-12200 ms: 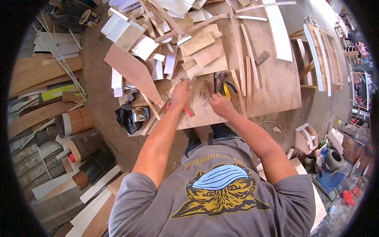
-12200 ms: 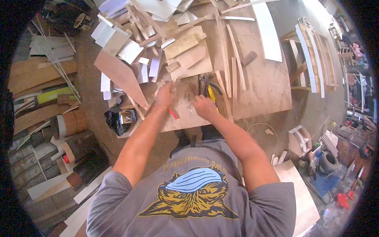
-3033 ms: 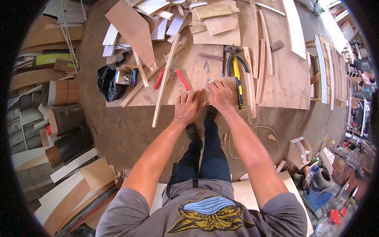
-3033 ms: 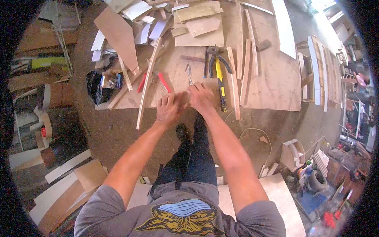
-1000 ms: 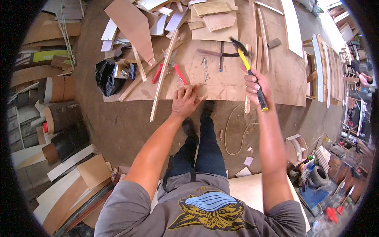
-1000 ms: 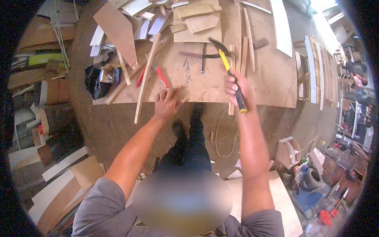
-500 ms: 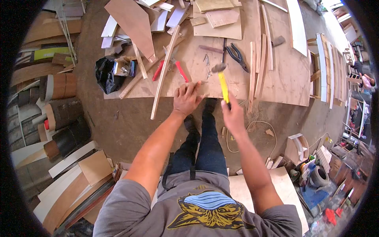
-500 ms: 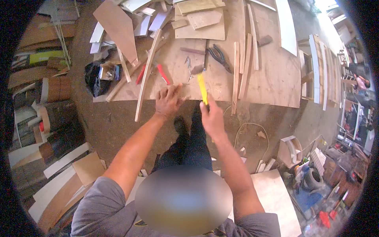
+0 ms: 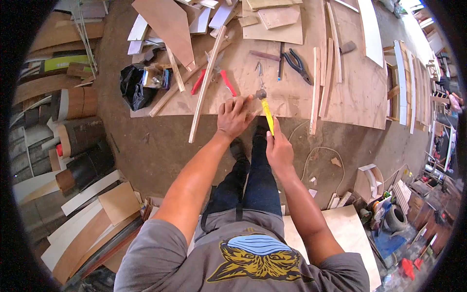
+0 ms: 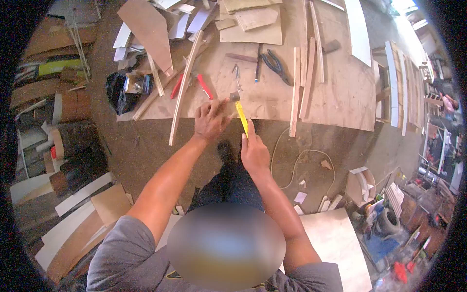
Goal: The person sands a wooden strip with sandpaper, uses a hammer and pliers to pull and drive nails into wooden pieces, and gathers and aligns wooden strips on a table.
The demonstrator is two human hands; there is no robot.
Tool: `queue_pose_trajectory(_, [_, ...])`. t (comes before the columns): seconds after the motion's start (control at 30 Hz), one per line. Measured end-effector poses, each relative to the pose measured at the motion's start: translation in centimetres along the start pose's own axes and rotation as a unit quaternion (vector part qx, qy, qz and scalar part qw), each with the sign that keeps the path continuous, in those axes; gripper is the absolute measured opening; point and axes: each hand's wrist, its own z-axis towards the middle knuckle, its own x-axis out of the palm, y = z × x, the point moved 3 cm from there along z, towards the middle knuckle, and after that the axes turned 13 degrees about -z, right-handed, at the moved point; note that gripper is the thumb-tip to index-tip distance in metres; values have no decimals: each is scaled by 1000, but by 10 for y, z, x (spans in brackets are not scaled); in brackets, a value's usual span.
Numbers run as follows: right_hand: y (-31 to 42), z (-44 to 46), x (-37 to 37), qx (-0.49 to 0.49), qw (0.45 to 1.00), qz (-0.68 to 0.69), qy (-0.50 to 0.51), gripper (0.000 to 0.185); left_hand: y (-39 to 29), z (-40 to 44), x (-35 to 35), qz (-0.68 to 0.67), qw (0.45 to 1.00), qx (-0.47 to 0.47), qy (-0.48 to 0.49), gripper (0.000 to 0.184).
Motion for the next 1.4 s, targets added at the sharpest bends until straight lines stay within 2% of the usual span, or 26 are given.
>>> queue_pose_trajectory(0.03, [0,-2,0,-16,999,11,-31,51,0,-1,0,-4,1000,-3,1,64])
queue_pose_trajectory(0.13, [-5,0,11,-8,999,-34,5,51,-1,-1,4,-13,999,-21,21,64])
queue_pose_trajectory(0.23, [-4,-1,7,-21,999,-1,-38,52,0,-3,5,0,999,-22,23,65])
queue_pose_trajectory(0.33, [-4,0,11,11,999,-12,28,52,0,-4,6,-1,1000,-16,7,65])
queue_pose_trajectory(0.43, [-7,3,15,14,999,-30,29,51,-3,-1,4,13,1000,-20,18,65])
queue_pose_trajectory(0.53, [-3,-2,10,0,1000,13,-26,50,-3,-2,4,26,1000,-12,6,64])
queue_pose_trajectory(0.63, [-4,2,14,25,999,-33,23,49,-8,1,-2,8,999,-30,37,63])
queue_pose_trajectory(0.73, [-2,1,9,-22,998,-19,-58,50,-8,0,-1,23,999,-20,19,62])
queue_pose_trajectory(0.83, [2,1,6,30,997,-56,47,50,-8,2,0,11,999,-27,27,62])
queue_pose_trajectory(0.93, [-7,4,14,24,998,-49,24,50,-9,0,1,29,999,-15,17,62])
queue_pose_trajectory(1.03, [-6,-1,13,-34,997,-22,-65,50,-8,1,2,24,999,-26,27,62])
queue_pose_trajectory(1.13, [-8,-1,20,-12,998,-59,-4,50,-9,1,0,4,998,-39,41,61])
queue_pose_trajectory(1.33, [-9,-4,10,-26,998,13,-57,51,-12,7,-3,18,1000,-18,-7,54])
queue_pose_trajectory(1.4, [-15,-6,9,-26,997,14,-64,51,-11,13,-8,0,1000,-16,7,48])
